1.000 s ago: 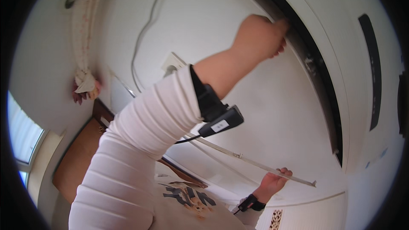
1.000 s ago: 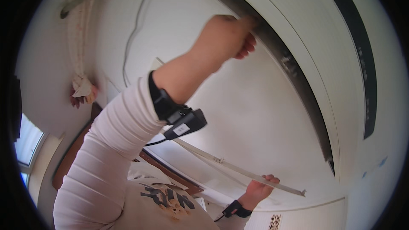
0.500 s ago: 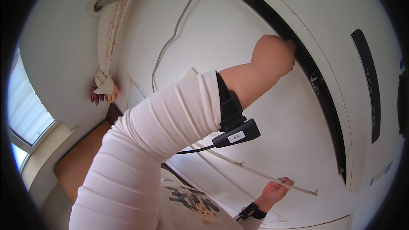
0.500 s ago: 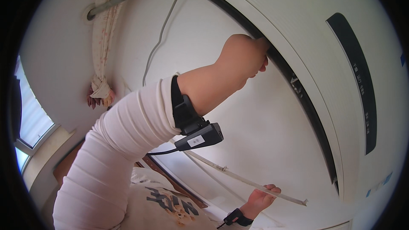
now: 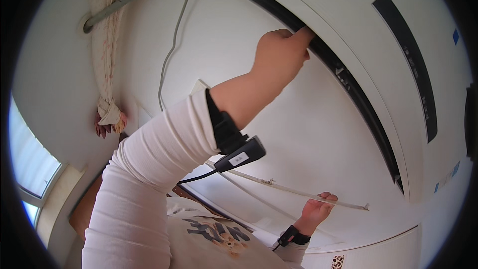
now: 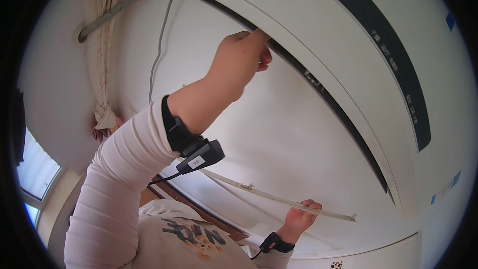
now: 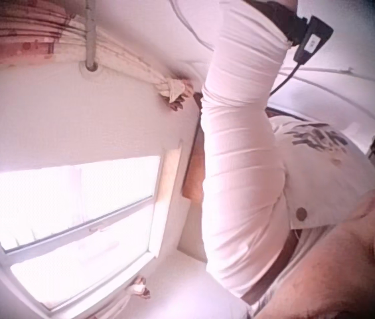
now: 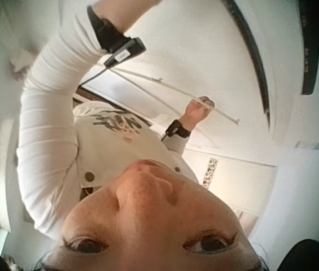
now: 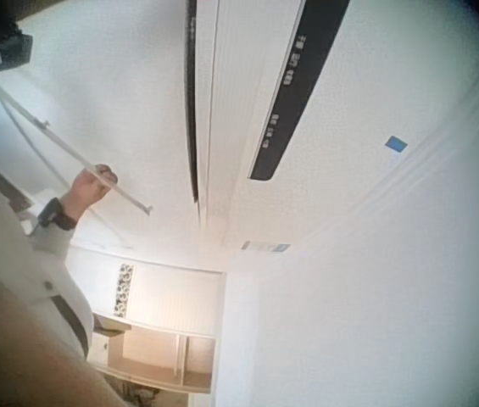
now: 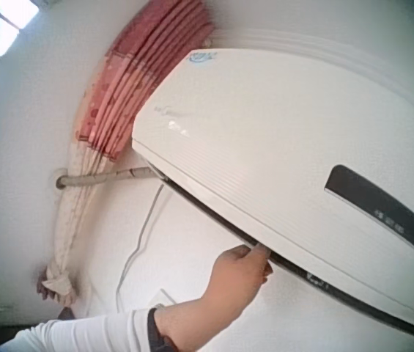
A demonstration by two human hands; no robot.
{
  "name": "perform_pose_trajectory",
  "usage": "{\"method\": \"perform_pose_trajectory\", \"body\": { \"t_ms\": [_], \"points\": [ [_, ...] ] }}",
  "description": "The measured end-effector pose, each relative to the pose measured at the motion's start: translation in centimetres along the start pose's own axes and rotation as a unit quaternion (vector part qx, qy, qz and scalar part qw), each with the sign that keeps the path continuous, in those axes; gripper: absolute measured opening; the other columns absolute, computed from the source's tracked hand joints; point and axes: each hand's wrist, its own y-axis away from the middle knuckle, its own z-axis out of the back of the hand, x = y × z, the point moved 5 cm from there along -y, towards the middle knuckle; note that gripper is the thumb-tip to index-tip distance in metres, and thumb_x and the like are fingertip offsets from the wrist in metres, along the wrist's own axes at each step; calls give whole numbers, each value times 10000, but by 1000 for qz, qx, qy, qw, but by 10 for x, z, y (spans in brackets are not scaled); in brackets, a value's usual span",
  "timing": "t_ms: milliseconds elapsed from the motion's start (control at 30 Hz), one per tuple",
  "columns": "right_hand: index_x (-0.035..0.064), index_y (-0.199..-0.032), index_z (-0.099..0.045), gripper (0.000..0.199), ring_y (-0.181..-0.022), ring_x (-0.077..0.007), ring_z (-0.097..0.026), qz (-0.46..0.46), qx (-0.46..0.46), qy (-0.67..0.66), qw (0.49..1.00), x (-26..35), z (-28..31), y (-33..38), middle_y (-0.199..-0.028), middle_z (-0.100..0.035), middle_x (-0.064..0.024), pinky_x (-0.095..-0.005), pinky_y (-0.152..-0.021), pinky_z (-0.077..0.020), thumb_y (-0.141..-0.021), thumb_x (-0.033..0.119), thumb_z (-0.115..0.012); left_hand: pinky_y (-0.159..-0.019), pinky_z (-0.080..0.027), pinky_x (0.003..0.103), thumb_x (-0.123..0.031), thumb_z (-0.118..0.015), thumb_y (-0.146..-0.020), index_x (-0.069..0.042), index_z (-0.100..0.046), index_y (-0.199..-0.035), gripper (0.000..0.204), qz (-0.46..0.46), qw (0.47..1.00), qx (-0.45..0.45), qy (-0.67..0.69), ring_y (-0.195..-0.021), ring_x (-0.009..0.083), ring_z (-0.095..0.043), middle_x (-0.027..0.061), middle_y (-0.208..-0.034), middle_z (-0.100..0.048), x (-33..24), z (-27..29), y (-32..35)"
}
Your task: The person moves a trash bin, then removes a white plastic cover from a wall-mounted air conditioner. They insert a long white plastic strip into the unit, align and snap it into place, and close the cover. The person then picks up a small decorative object from the bed and walks out of the room.
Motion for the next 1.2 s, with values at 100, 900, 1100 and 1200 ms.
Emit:
{"method": "perform_pose_trajectory", "body": {
  "t_ms": [100,900,1100,1200],
  "points": [
    [112,-967,-517,176,-815,-113,-507,15,-12,4,1000,1,2,0,-909,-560,-48,-253,-707,-435,-910,257,-599,-742,-473,300,-347,-522,-907,6,-555,-816,367,-70,990,58,107,-800,172,-566,85,-818,-592,3,-3,1],
    [74,-929,-518,140,-776,-194,-574,-10,-73,-3,997,-5,15,11,-869,-587,-100,-302,-618,-513,-883,160,-618,-846,-521,381,-250,-420,-974,-33,-527,-1052,254,-81,960,158,214,-945,278,-631,165,-1080,-615,79,-6,-55],
    [36,-992,-501,104,-811,-203,-606,8,-16,-39,999,-5,13,9,-940,-588,-156,-327,-646,-579,-934,118,-526,-952,-474,366,-323,-376,-1001,17,-517,-1123,388,-63,978,90,175,-1050,276,-590,200,-1144,-579,81,1,-64],
    [34,-988,-498,126,-804,-194,-608,8,-27,-29,999,-4,15,10,-930,-586,-152,-318,-658,-580,-938,145,-529,-971,-464,358,-307,-405,-996,13,-520,-1133,367,-62,980,54,180,-1056,253,-589,178,-1144,-584,85,1,-67]
  ]
}}
